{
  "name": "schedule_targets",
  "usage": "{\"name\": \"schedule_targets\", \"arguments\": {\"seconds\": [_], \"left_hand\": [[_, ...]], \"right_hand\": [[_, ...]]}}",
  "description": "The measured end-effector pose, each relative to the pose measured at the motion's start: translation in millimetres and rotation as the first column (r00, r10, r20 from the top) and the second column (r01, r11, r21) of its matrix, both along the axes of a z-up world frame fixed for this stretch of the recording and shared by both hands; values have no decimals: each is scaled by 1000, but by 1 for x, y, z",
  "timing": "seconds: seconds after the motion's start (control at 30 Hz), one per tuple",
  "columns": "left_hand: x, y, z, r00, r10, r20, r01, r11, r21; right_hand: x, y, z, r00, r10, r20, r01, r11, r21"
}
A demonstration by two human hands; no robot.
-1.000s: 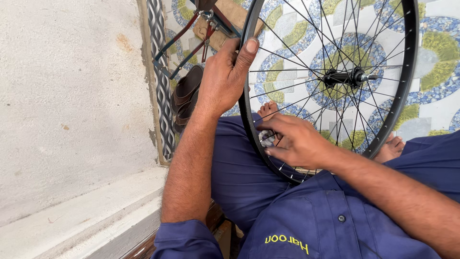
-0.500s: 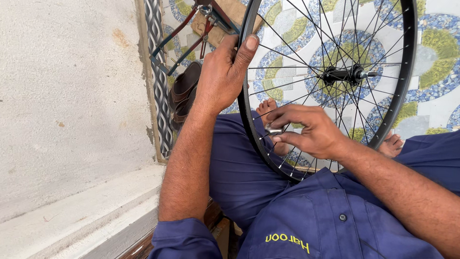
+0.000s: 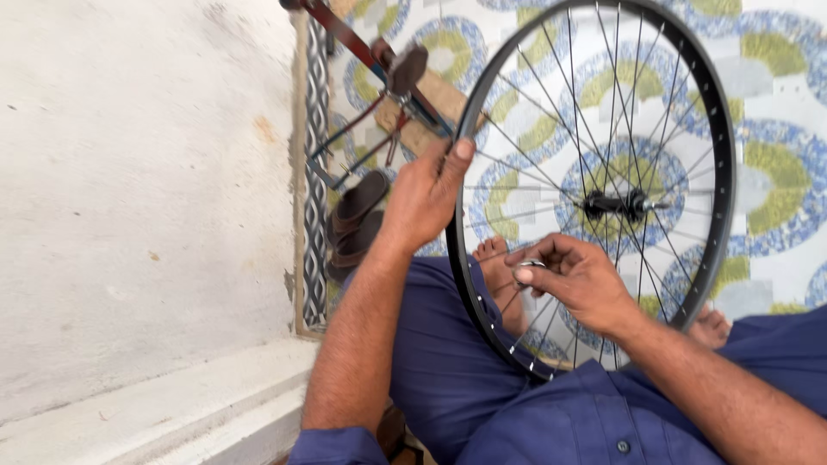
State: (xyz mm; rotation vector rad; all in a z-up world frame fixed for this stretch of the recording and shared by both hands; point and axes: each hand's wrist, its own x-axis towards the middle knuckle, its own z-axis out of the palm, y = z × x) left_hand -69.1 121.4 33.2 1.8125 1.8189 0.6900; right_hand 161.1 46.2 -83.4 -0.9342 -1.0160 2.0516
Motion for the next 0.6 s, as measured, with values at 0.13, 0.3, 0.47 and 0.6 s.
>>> {"name": "schedule_targets", "arguments": {"seconds": [0.13, 0.3, 0.47, 0.6], "left_hand": [[3, 3, 5, 999, 53, -7, -53, 981, -186], [3, 1, 4, 998, 59, 8, -57, 979, -197], [0, 3, -3, 998, 60, -35, -65, 978, -198], [-5, -1, -19, 996, 46, -79, -53, 995, -86]], "right_hand": [[0, 3, 1, 999, 38, -25, -41, 992, -118], [-1, -2, 3, 984, 25, -179, -67, 969, -237], [-2, -1, 1, 996, -78, 46, 87, 969, -231], [0, 0, 5, 956, -179, 232, 196, 979, -49]]}}
